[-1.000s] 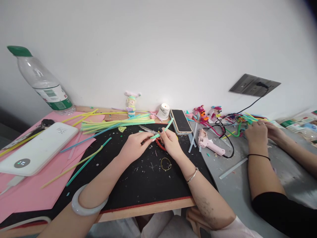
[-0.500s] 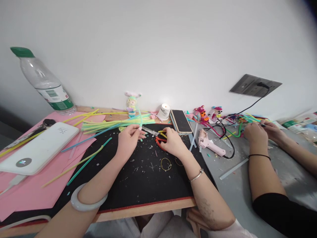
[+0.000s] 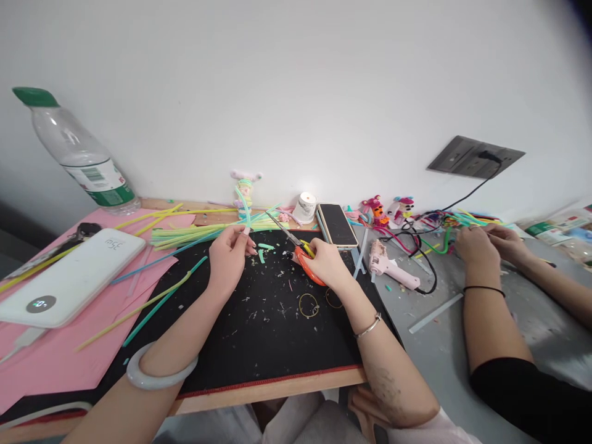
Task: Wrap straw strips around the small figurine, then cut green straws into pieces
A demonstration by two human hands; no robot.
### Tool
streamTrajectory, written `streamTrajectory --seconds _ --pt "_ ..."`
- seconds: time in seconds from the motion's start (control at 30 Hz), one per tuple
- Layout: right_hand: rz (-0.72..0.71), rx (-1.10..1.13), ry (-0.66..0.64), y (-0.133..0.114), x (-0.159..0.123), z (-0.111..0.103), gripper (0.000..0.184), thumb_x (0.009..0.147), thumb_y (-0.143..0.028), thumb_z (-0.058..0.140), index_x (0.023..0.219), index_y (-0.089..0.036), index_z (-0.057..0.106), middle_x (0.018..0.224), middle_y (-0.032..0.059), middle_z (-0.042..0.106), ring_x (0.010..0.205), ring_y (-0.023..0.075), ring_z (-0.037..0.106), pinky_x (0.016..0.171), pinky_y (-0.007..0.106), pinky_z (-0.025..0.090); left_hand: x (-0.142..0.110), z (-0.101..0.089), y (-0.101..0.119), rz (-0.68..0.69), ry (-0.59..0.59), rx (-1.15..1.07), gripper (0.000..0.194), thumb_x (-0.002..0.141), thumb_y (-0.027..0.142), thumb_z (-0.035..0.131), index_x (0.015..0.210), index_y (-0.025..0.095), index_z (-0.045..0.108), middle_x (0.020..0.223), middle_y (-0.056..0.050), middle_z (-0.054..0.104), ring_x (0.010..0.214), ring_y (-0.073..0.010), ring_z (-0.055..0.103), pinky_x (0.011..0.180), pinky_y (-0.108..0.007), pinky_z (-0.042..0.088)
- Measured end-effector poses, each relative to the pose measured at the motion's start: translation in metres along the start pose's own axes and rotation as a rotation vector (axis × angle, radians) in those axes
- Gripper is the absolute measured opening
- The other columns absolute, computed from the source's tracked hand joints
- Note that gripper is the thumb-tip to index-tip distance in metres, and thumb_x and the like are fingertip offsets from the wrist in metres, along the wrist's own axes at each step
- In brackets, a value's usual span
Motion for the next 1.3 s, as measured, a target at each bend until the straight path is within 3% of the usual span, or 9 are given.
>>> streamTrajectory --seconds 0.13,0.23,0.4,0.5,0.63,0.77,1.03,1.3 --pt "-0.062 0.044 -0.083 0.0 -0.003 -0.002 0.042 0.071 -0.059 0.056 0.078 -0.02 0.043 0.078 0.0027 0.058 0.062 0.0137 0.05 0.052 0.023 0.031 0.001 -0.002 0.001 0.014 0.024 -0.006 0.02 0.083 0.035 0.052 0.087 0.017 0.06 0.064 0.001 0.057 0.051 -0.0099 0.056 0.054 -0.022 0.048" --pt "-0.022 0.009 -0.091 0.003 -0.002 -0.001 0.042 0.074 -0.061 0.052 0.079 -0.02 0.045 0.078 0.0047 0.059 0.064 0.0156 0.052 0.053 0.024 0.031 0.002 -0.003 0.001 0.028 0.062 -0.003 0.021 0.083 0.035 0.052 0.088 0.017 0.06 0.065 0.0 0.059 0.052 -0.0103 0.058 0.055 -0.022 0.05" --pt "0.184 -0.083 0.119 0.007 0.002 -0.003 0.041 0.082 -0.06 0.04 0.075 -0.019 0.045 0.074 0.0085 0.058 0.064 0.0193 0.052 0.053 0.027 0.029 0.005 -0.005 -0.002 0.022 0.142 -0.018 0.023 0.083 0.037 0.051 0.084 0.017 0.06 0.067 0.0 0.06 0.052 -0.0106 0.058 0.055 -0.023 0.051" --pt "0.13 -0.025 0.2 0.004 0.002 -0.006 0.035 0.083 -0.054 0.04 0.074 -0.02 0.043 0.074 0.0066 0.056 0.065 0.0178 0.05 0.055 0.026 0.031 0.004 -0.004 -0.002 0.018 0.126 -0.016 0.022 0.083 0.037 0.051 0.085 0.017 0.06 0.066 0.0 0.06 0.052 -0.0105 0.058 0.055 -0.023 0.05" --pt "-0.089 0.046 0.051 -0.004 -0.003 -0.004 0.033 0.079 -0.051 0.049 0.071 -0.02 0.042 0.068 0.0001 0.052 0.058 0.0126 0.042 0.053 0.023 0.028 0.001 -0.001 0.003 0.034 0.039 0.012 0.021 0.084 0.035 0.051 0.088 0.016 0.061 0.067 0.0 0.061 0.052 -0.01 0.058 0.056 -0.022 0.05" --pt "-0.189 0.032 -0.079 -0.009 -0.007 -0.001 0.033 0.073 -0.048 0.057 0.068 -0.02 0.041 0.064 -0.0035 0.048 0.056 0.0099 0.036 0.051 0.022 0.024 -0.001 0.001 0.007 0.071 -0.045 0.027 0.019 0.084 0.032 0.05 0.085 0.016 0.061 0.066 0.0 0.06 0.053 -0.0097 0.057 0.057 -0.022 0.048" --pt "-0.232 0.262 -0.211 -0.006 -0.004 -0.003 0.033 0.07 -0.043 0.058 0.063 -0.019 0.036 0.061 -0.007 0.031 0.057 0.0083 0.025 0.05 0.02 0.021 -0.005 0.005 0.013 0.055 -0.259 0.003 0.019 0.082 0.033 0.052 0.074 0.017 0.059 0.062 0.001 0.057 0.05 -0.0109 0.054 0.054 -0.024 0.046" --pt "-0.24 0.405 -0.307 -0.003 -0.002 -0.006 0.035 0.071 -0.042 0.058 0.061 -0.018 0.034 0.062 -0.0062 0.028 0.059 0.0083 0.025 0.051 0.02 0.022 -0.005 0.006 0.015 0.023 -0.308 -0.016 0.019 0.081 0.033 0.054 0.071 0.017 0.059 0.063 0.0 0.057 0.05 -0.0109 0.054 0.054 -0.024 0.046"
Point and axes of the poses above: each hand's wrist, its own x-axis towards the middle knuckle, its own z-axis out of the palm, y = z × x, the point moved 1 cm from there along x, towards the middle knuckle
